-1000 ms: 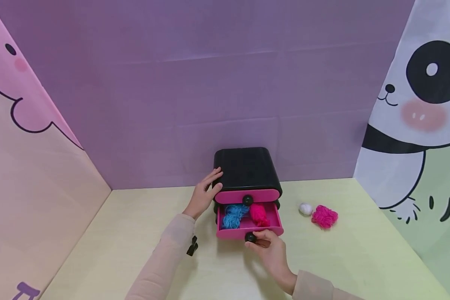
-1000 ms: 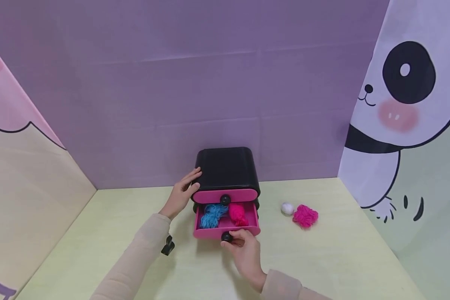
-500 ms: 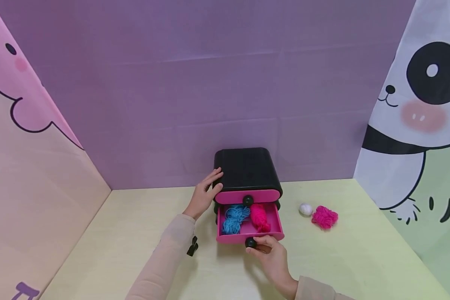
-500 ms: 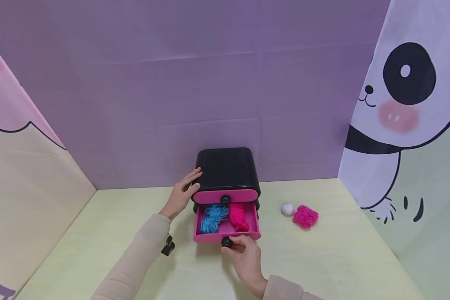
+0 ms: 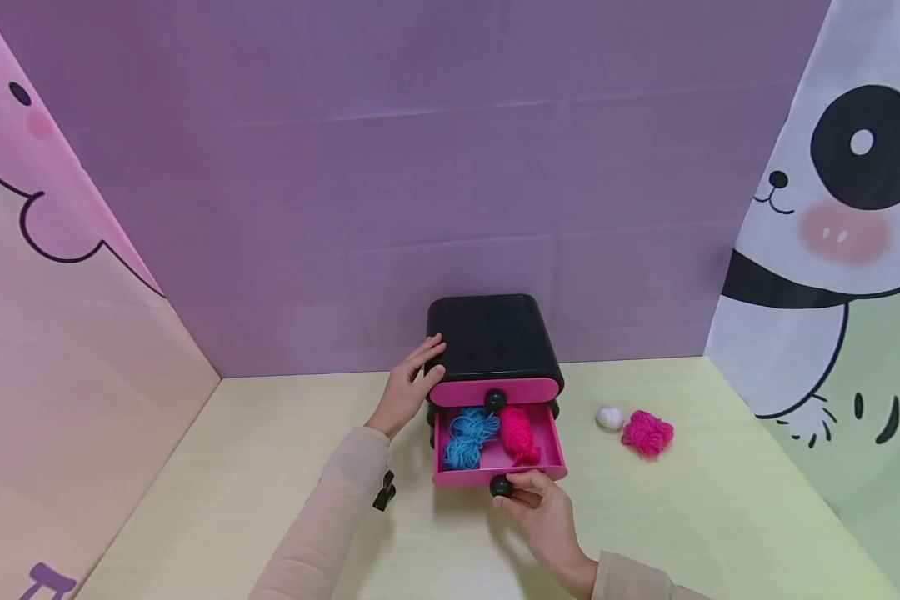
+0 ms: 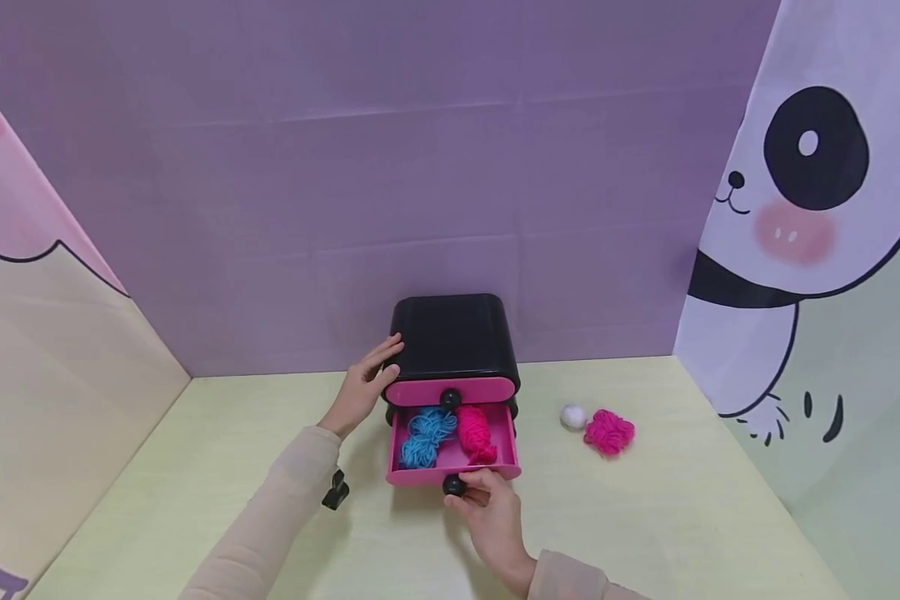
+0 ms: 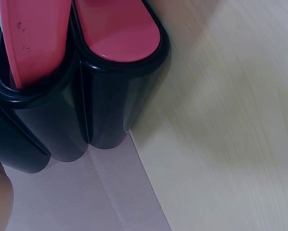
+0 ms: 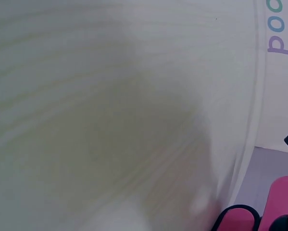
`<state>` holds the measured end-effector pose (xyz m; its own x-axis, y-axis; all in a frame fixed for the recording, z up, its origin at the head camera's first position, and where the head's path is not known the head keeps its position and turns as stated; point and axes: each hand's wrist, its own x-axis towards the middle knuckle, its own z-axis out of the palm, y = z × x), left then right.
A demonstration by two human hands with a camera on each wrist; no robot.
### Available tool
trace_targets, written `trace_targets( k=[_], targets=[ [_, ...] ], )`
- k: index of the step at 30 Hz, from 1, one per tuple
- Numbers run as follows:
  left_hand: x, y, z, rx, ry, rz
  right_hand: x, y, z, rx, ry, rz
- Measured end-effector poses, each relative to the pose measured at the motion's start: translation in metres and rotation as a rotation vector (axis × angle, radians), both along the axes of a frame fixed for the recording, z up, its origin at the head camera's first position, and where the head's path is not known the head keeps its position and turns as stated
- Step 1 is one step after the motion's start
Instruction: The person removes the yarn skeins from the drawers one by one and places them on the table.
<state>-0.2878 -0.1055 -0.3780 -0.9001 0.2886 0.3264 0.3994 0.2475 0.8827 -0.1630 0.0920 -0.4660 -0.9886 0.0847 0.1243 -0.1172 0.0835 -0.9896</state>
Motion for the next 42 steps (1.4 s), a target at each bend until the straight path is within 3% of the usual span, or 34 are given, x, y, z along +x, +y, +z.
trace_targets(
  k=[11, 16, 26, 28, 33, 36, 42],
  targets=[
    [0.005, 0.001, 0.004, 0.005, 0.0, 0.006, 0.004, 0.004, -0.003, 0.044, 0.003, 0.031],
    [0.004, 0.001, 0.004, 0.002, 0.001, 0.01, 0.008, 0.01, 0.001, 0.118, 0.005, 0.024],
    [0.004, 0.001, 0.004, -0.007, -0.003, 0.014, 0.004, 0.025, 0.04, 0.196, 0.021, -0.05],
    [0.005, 0.001, 0.005, -0.01, -0.009, 0.014, 0.0, 0.027, 0.049, 0.205, 0.025, -0.051],
    [-0.011, -0.001, -0.011, 0.001, -0.024, 0.02, -0.017, 0.034, 0.064, 0.293, 0.084, -0.02],
    [-0.02, -0.002, -0.021, 0.005, -0.01, 0.027, -0.03, 0.038, 0.065, 0.411, 0.141, 0.003],
    [-0.022, -0.002, -0.026, 0.003, 0.026, 0.045, -0.05, 0.041, 0.059, 0.631, 0.182, 0.005]
  ],
)
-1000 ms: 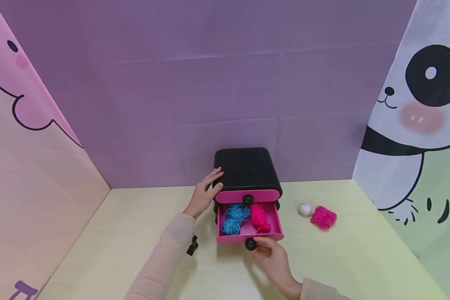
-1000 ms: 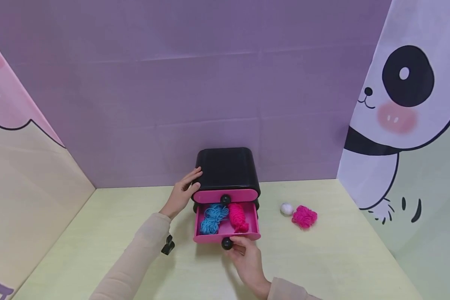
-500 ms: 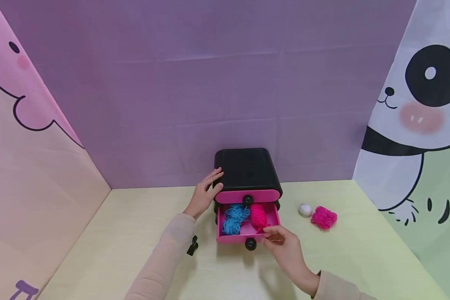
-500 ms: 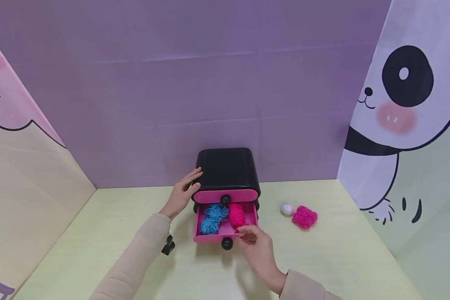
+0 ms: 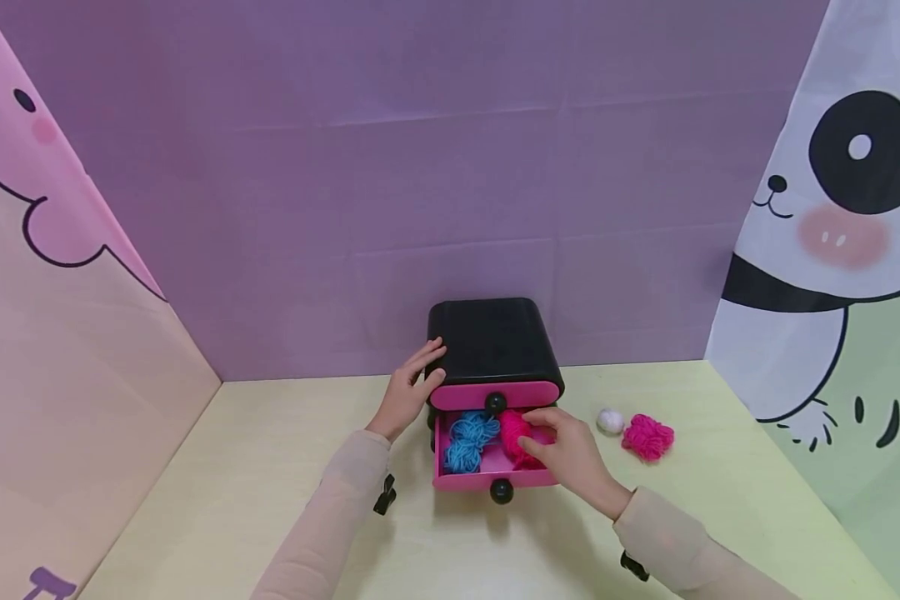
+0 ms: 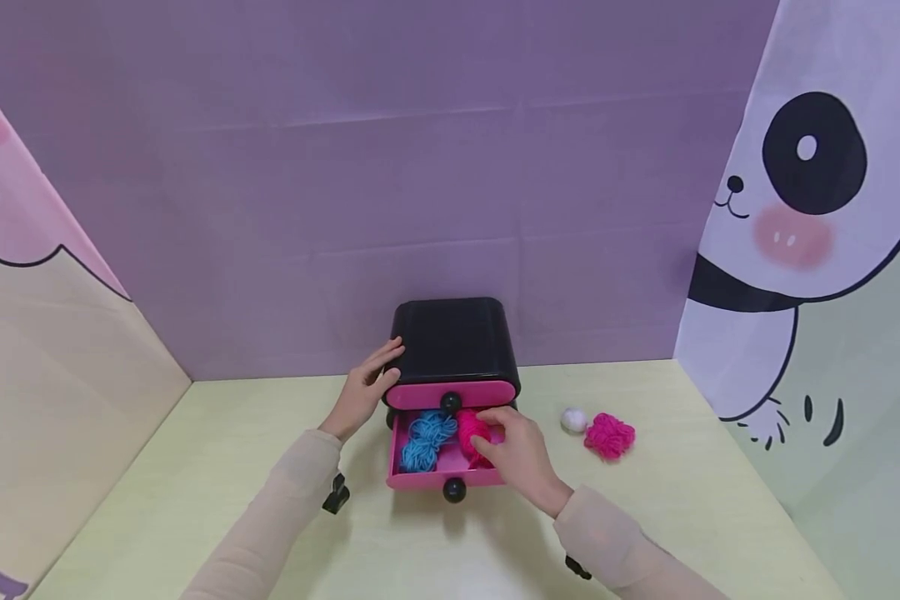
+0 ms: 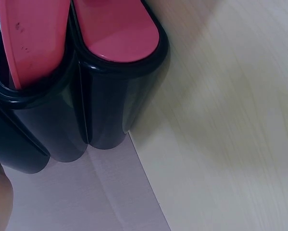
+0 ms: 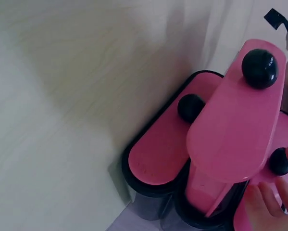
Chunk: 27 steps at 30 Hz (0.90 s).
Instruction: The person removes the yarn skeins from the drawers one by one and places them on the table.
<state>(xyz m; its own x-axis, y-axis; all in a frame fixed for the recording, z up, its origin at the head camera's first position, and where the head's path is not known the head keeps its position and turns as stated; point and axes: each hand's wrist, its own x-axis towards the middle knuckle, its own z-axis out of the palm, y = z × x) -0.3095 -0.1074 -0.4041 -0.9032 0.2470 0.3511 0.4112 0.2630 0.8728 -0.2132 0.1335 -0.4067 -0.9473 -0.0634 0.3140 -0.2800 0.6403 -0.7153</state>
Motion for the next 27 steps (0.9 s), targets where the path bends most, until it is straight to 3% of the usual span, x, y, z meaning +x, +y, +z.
trace_targets(
  k=[8, 15, 20, 23, 27],
  targets=[
    [0.001, 0.0, 0.001, -0.007, 0.01, 0.012, -0.013, -0.006, -0.007, 0.119, -0.101, -0.017],
    [0.002, 0.0, 0.0, 0.008, 0.008, -0.014, -0.02, -0.014, -0.015, 0.177, -0.114, -0.041],
    [0.016, 0.002, 0.018, 0.011, -0.022, -0.027, -0.024, -0.019, -0.02, 0.176, -0.093, -0.06],
    [0.017, 0.001, 0.019, 0.0, -0.016, -0.022, -0.027, -0.023, -0.021, 0.189, -0.082, -0.054],
    [0.006, 0.0, 0.004, -0.002, 0.01, -0.007, -0.028, -0.025, -0.021, 0.194, -0.103, -0.041]
  ],
)
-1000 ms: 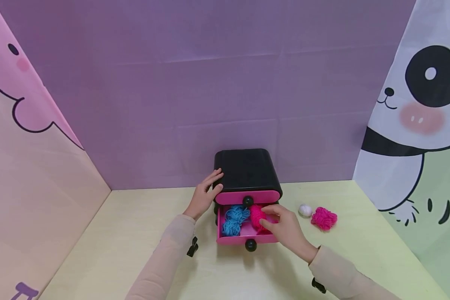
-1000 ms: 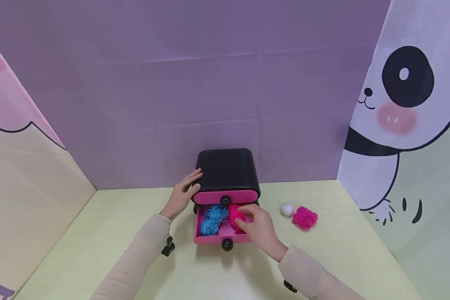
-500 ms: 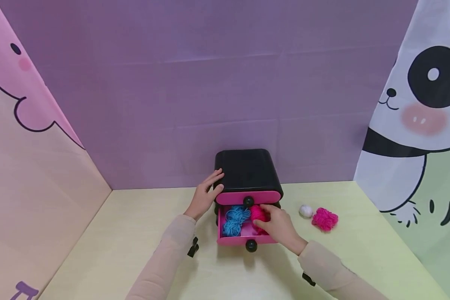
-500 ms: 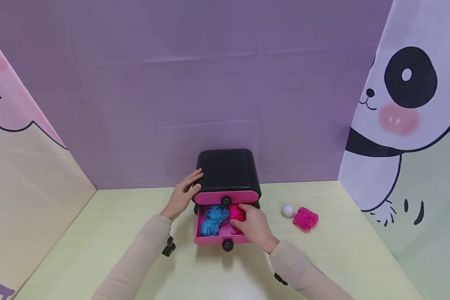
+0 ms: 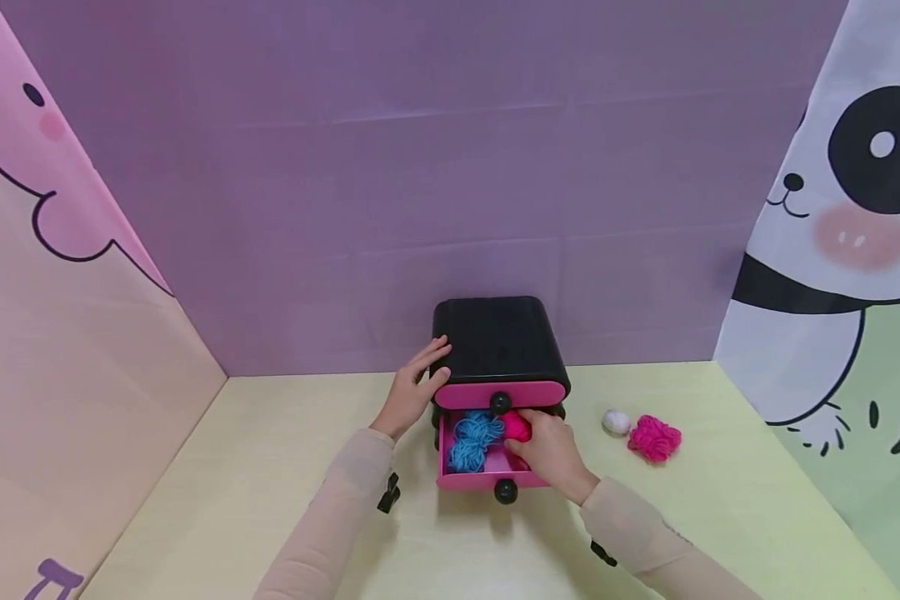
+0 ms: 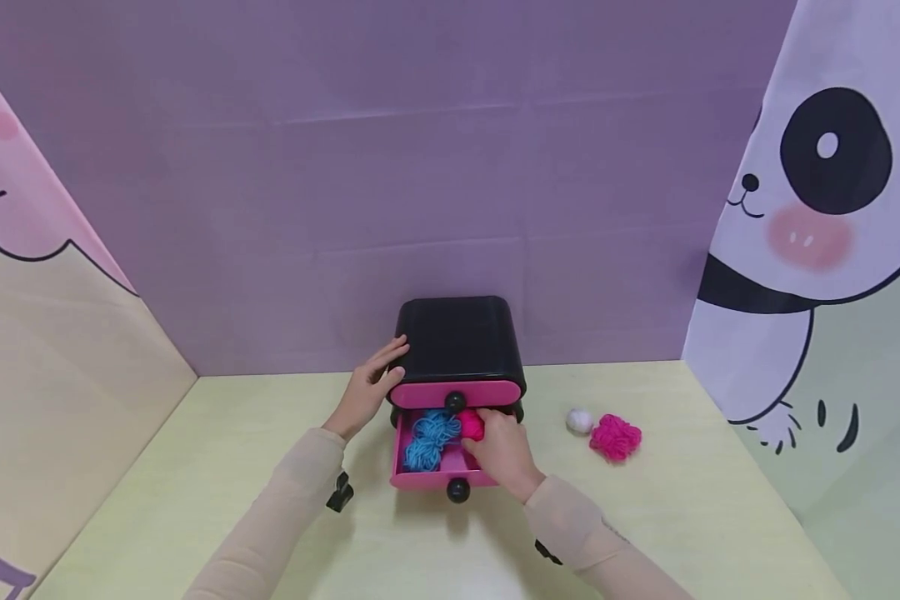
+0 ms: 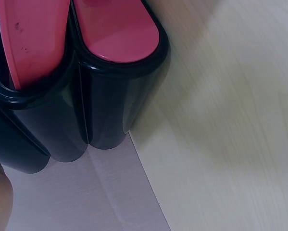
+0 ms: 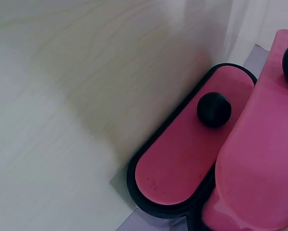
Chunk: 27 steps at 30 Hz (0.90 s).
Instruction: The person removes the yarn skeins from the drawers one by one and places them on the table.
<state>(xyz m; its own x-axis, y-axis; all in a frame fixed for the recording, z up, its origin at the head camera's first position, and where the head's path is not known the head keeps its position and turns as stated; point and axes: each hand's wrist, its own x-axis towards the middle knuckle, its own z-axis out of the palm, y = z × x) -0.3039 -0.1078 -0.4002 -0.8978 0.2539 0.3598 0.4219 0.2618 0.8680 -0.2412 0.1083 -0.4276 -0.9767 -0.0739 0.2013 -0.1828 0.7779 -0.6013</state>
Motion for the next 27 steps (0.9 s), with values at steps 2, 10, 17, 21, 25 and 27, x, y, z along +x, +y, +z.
trace_targets(
  k=[2, 10, 17, 21, 25, 27],
  targets=[
    [0.0, 0.001, 0.0, -0.002, -0.002, 0.0, 0.0, 0.0, 0.0, -0.005, -0.012, 0.006],
    [-0.004, 0.002, -0.005, -0.002, 0.014, 0.013, 0.0, 0.002, 0.001, -0.03, -0.028, 0.001],
    [-0.004, 0.003, -0.003, -0.006, 0.016, 0.002, 0.002, 0.005, 0.002, -0.047, -0.036, -0.002],
    [0.003, 0.004, 0.007, 0.005, -0.013, -0.021, 0.002, 0.006, 0.002, -0.051, -0.024, -0.006],
    [0.013, 0.004, 0.019, 0.015, -0.029, -0.037, 0.004, 0.007, 0.002, -0.047, -0.006, -0.014],
    [0.011, 0.002, 0.016, 0.007, -0.04, -0.025, 0.005, 0.008, 0.002, -0.043, 0.007, -0.012]
  ],
)
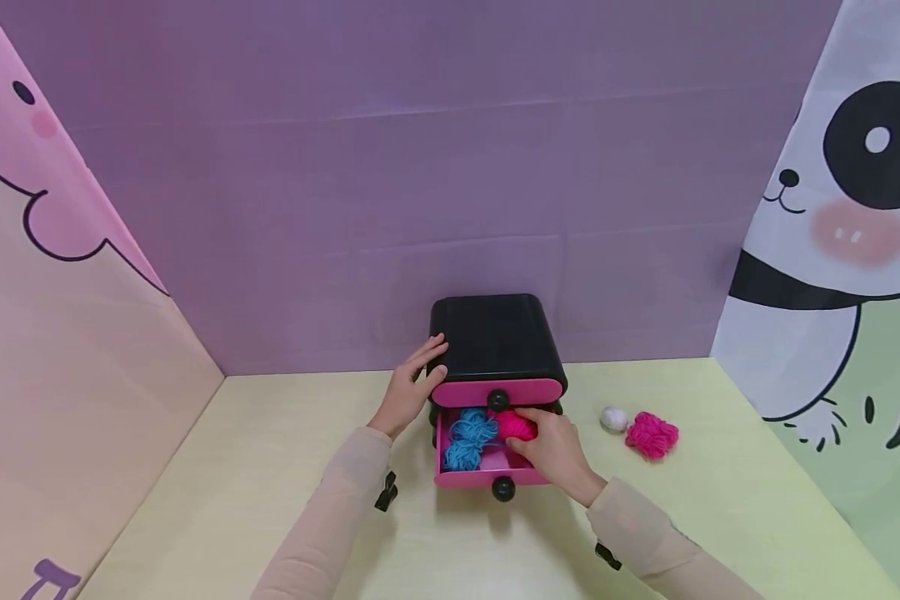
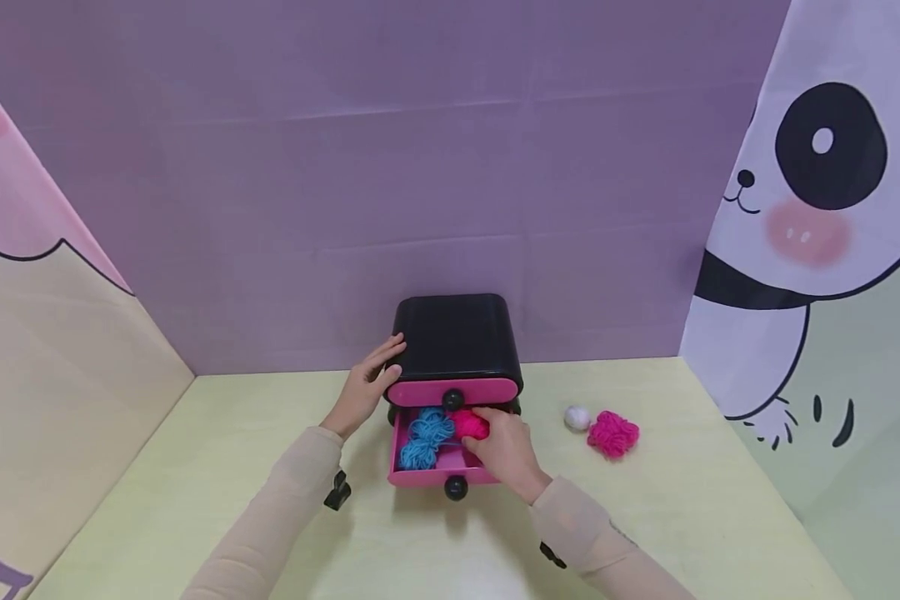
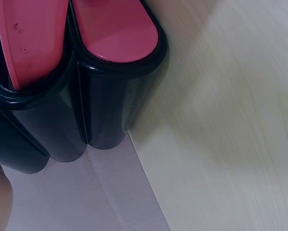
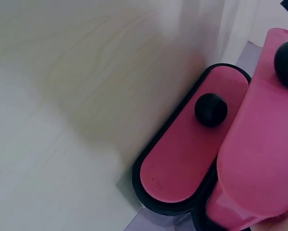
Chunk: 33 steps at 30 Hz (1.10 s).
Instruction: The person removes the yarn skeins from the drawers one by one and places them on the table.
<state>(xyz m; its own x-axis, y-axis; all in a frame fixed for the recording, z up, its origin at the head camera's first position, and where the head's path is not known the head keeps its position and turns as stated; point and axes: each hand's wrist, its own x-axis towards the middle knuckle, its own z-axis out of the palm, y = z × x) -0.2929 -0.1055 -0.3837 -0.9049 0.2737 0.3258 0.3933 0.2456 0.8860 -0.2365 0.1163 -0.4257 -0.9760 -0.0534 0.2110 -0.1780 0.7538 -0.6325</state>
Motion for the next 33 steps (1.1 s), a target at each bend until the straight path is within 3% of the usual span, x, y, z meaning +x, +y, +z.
trace_targets(
  k=[5, 10, 18, 25, 27, 31, 33],
  targets=[
    [-0.013, -0.002, -0.017, -0.009, 0.013, 0.028, 0.004, 0.004, 0.003, -0.01, 0.016, 0.002],
    [-0.016, -0.003, -0.022, 0.004, 0.048, 0.03, 0.008, 0.01, 0.006, -0.006, 0.022, 0.009],
    [-0.013, -0.002, -0.017, 0.006, 0.029, 0.015, 0.022, 0.021, 0.013, 0.006, 0.04, 0.036],
    [0.007, 0.001, 0.007, -0.017, 0.011, 0.007, 0.03, 0.03, 0.02, -0.022, 0.016, 0.047],
    [0.007, 0.001, 0.007, -0.006, 0.001, 0.004, 0.031, 0.033, 0.021, -0.022, 0.017, 0.047],
    [-0.004, 0.0, -0.008, 0.013, 0.024, 0.013, 0.034, 0.037, 0.022, -0.02, 0.013, 0.052],
    [-0.004, -0.001, -0.008, 0.013, 0.025, 0.012, 0.036, 0.039, 0.023, -0.025, 0.008, 0.054]
  ],
)
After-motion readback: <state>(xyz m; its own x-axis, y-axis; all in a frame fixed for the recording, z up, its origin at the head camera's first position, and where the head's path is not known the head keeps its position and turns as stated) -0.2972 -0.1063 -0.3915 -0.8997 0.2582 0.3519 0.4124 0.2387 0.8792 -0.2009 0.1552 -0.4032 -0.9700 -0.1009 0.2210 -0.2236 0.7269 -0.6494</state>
